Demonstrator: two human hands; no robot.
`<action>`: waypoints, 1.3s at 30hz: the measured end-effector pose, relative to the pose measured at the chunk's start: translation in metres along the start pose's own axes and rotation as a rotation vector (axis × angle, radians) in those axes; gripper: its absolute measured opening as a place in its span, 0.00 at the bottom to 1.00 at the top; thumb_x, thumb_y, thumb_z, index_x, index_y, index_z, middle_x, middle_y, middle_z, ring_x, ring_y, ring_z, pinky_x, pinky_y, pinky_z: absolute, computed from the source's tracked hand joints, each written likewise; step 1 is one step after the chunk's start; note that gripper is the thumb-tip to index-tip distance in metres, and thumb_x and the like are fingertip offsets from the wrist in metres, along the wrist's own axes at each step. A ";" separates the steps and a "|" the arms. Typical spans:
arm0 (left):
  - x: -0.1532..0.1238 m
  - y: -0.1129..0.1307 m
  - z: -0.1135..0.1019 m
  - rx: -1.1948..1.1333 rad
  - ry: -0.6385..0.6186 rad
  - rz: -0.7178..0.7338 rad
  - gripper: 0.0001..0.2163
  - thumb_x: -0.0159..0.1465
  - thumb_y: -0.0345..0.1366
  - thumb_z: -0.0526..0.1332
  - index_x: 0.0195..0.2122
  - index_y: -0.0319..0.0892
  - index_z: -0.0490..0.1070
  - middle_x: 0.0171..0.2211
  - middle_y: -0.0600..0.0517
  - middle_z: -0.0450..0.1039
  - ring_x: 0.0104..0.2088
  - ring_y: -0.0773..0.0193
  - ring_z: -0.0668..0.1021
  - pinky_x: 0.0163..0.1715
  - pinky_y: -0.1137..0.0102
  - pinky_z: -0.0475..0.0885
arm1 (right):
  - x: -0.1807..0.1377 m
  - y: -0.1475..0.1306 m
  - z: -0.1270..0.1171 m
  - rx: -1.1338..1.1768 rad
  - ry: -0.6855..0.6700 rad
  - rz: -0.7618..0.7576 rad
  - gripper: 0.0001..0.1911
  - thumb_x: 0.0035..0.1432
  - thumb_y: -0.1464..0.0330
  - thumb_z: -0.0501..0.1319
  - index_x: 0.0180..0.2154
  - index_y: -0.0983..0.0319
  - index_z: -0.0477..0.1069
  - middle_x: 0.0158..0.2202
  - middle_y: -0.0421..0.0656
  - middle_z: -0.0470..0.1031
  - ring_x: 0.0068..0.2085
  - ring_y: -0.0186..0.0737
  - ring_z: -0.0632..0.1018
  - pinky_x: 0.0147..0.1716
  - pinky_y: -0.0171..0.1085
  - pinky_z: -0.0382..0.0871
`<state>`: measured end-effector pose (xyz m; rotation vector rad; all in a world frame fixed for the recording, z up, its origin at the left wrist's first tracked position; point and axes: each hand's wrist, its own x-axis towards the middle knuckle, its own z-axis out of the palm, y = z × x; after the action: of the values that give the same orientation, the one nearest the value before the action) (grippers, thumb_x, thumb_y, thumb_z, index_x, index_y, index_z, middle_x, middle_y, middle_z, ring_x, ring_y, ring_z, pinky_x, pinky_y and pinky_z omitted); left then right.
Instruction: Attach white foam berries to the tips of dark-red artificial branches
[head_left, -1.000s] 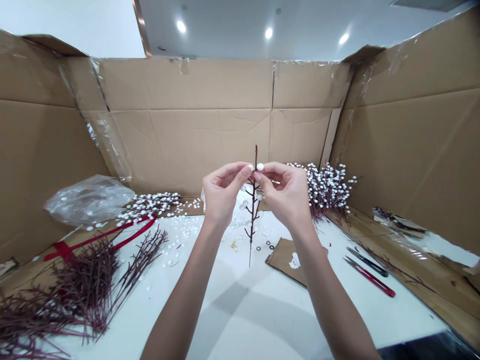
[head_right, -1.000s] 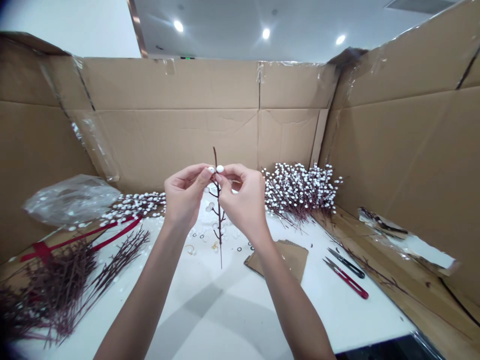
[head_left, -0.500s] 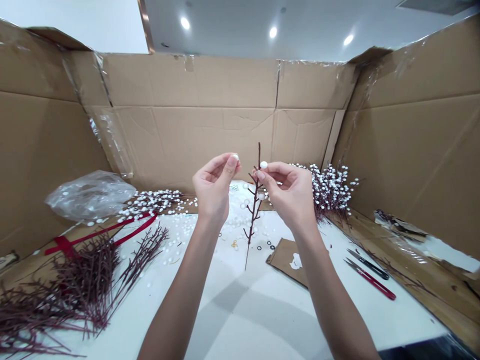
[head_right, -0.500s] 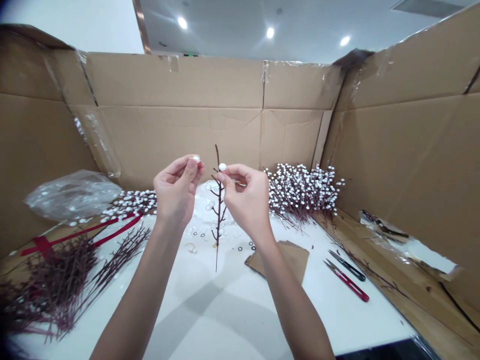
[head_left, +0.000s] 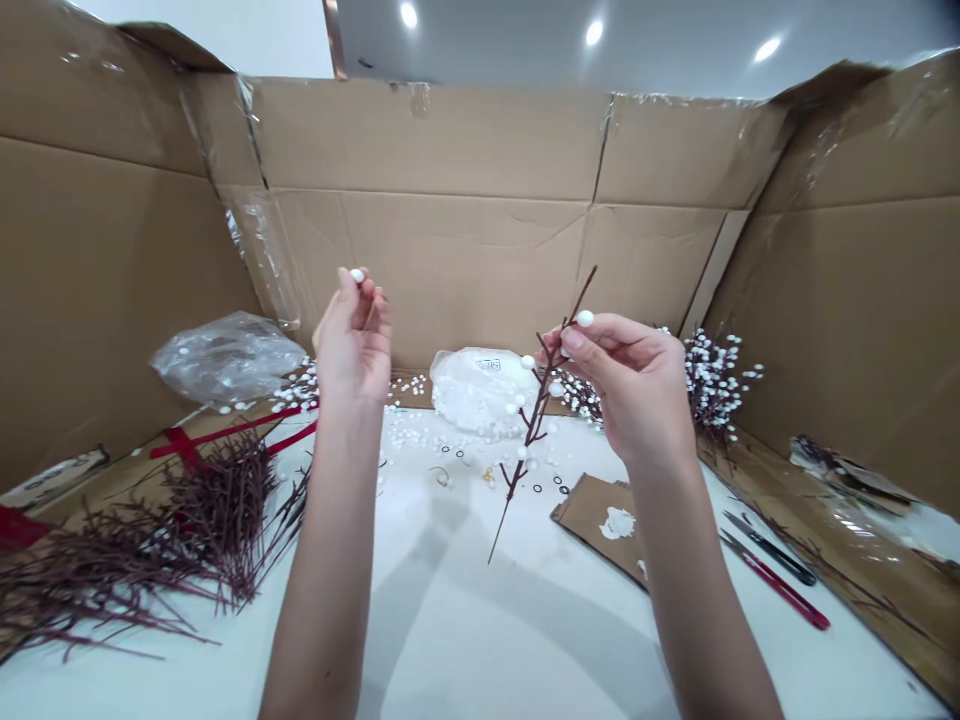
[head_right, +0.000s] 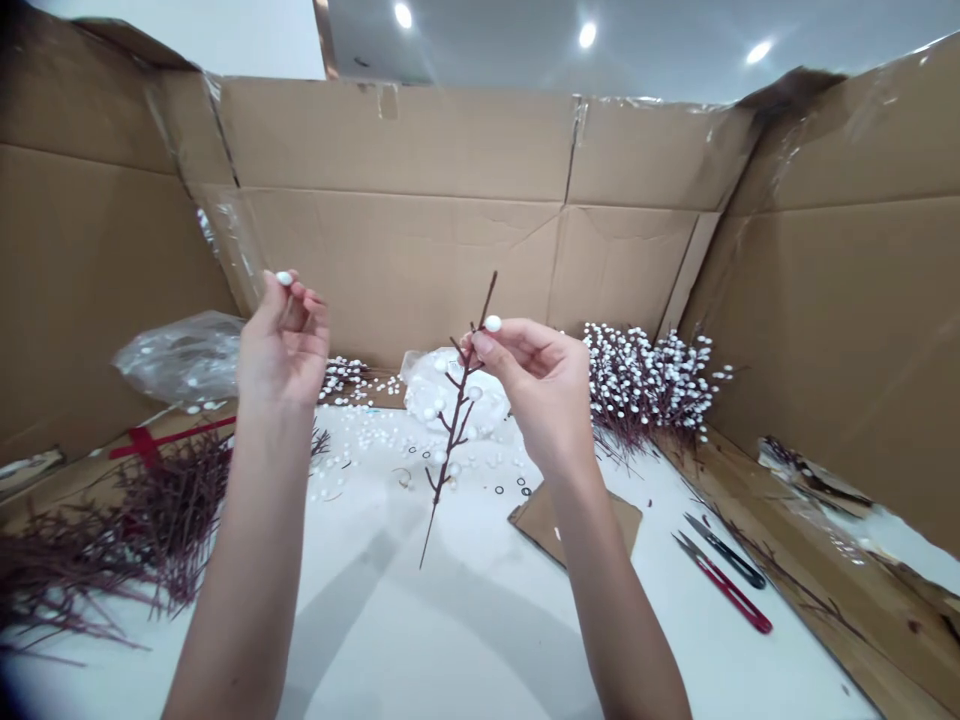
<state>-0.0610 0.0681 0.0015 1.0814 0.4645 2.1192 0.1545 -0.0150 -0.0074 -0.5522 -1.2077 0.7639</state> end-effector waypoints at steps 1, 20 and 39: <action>0.009 -0.004 -0.011 0.040 0.041 0.021 0.05 0.54 0.40 0.67 0.26 0.46 0.75 0.36 0.52 0.77 0.43 0.68 0.76 0.46 0.75 0.71 | 0.000 0.000 0.000 0.002 -0.002 -0.004 0.05 0.46 0.68 0.68 0.27 0.60 0.74 0.27 0.39 0.78 0.29 0.34 0.79 0.34 0.38 0.76; 0.093 -0.184 -0.138 1.369 -0.307 -0.483 0.16 0.63 0.40 0.57 0.50 0.39 0.67 0.49 0.46 0.68 0.46 0.57 0.74 0.44 0.59 0.72 | 0.013 -0.005 -0.026 -0.120 0.237 -0.155 0.06 0.50 0.74 0.65 0.26 0.57 0.76 0.24 0.38 0.75 0.28 0.35 0.77 0.31 0.37 0.74; -0.030 -0.108 -0.073 0.903 -0.363 -0.167 0.07 0.51 0.39 0.65 0.30 0.45 0.76 0.27 0.56 0.76 0.31 0.60 0.76 0.34 0.68 0.69 | -0.017 -0.070 -0.050 -0.290 0.452 -0.351 0.02 0.54 0.68 0.59 0.29 0.58 0.67 0.33 0.43 0.73 0.35 0.37 0.76 0.41 0.39 0.73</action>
<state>-0.0617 0.1210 -0.1214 1.7875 1.3379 1.4960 0.2153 -0.0718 0.0204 -0.6838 -0.9569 0.1491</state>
